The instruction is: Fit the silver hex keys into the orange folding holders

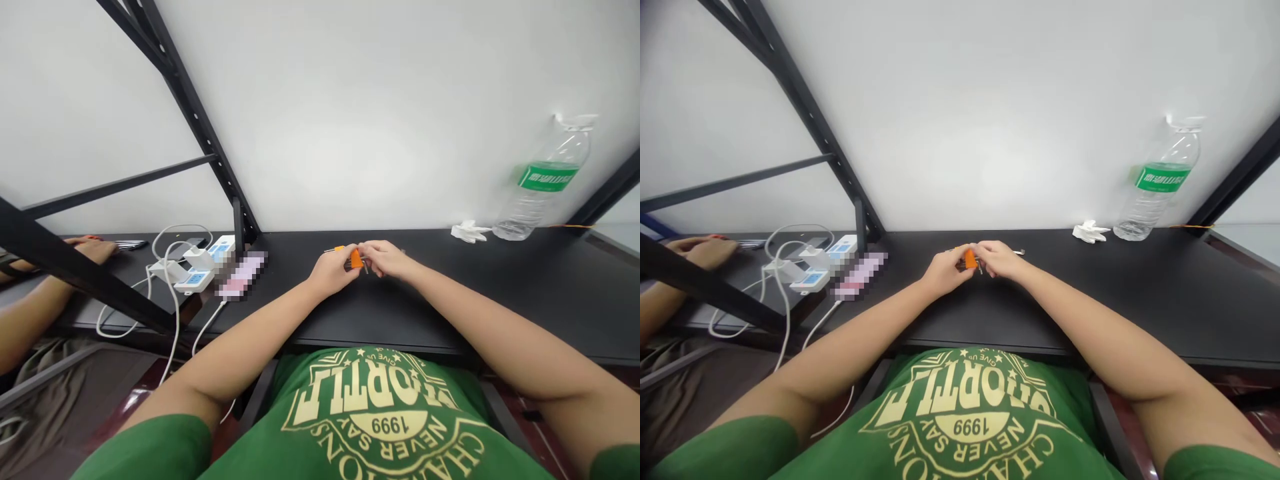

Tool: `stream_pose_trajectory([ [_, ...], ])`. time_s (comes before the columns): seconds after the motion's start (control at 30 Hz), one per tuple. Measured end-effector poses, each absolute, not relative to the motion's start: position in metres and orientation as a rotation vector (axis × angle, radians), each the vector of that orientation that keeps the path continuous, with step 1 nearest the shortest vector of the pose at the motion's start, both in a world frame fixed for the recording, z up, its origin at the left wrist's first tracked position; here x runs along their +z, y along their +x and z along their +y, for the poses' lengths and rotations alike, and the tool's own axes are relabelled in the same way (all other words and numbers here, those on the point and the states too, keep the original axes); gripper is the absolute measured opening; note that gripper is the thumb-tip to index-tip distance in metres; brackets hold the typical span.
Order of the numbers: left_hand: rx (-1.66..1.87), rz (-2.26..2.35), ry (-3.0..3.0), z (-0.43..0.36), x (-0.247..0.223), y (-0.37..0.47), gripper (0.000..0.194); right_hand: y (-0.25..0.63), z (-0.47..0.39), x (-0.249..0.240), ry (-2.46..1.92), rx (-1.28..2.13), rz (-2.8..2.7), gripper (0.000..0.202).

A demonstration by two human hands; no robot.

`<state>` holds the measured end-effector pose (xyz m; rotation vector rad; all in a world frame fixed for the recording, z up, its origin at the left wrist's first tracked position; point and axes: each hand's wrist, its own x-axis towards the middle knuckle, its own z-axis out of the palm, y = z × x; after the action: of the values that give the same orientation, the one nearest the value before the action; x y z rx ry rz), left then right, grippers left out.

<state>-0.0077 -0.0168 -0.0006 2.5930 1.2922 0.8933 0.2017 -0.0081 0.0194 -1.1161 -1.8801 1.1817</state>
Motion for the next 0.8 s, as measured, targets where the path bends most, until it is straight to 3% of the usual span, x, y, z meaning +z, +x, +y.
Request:
stream_pose_trajectory([
  [0.13,0.919,1.366,2.526,-0.01,-0.002,-0.013,0.048,0.218,-0.003,0.024,-1.1,1.313,-1.857,0.03],
  [0.3,0.904,1.347,2.578,-0.012,0.0,-0.012,0.042,0.217,-0.006,0.024,-0.927,1.501,-1.78,0.025],
  [0.5,0.947,1.321,2.565,-0.012,-0.001,-0.012,0.046,0.221,-0.001,0.027,-1.079,1.147,-1.738,0.023],
  [0.8,0.943,1.32,2.547,-0.012,-0.002,-0.012,0.046,0.212,-0.008,0.022,-1.294,0.919,-2.126,0.025],
])
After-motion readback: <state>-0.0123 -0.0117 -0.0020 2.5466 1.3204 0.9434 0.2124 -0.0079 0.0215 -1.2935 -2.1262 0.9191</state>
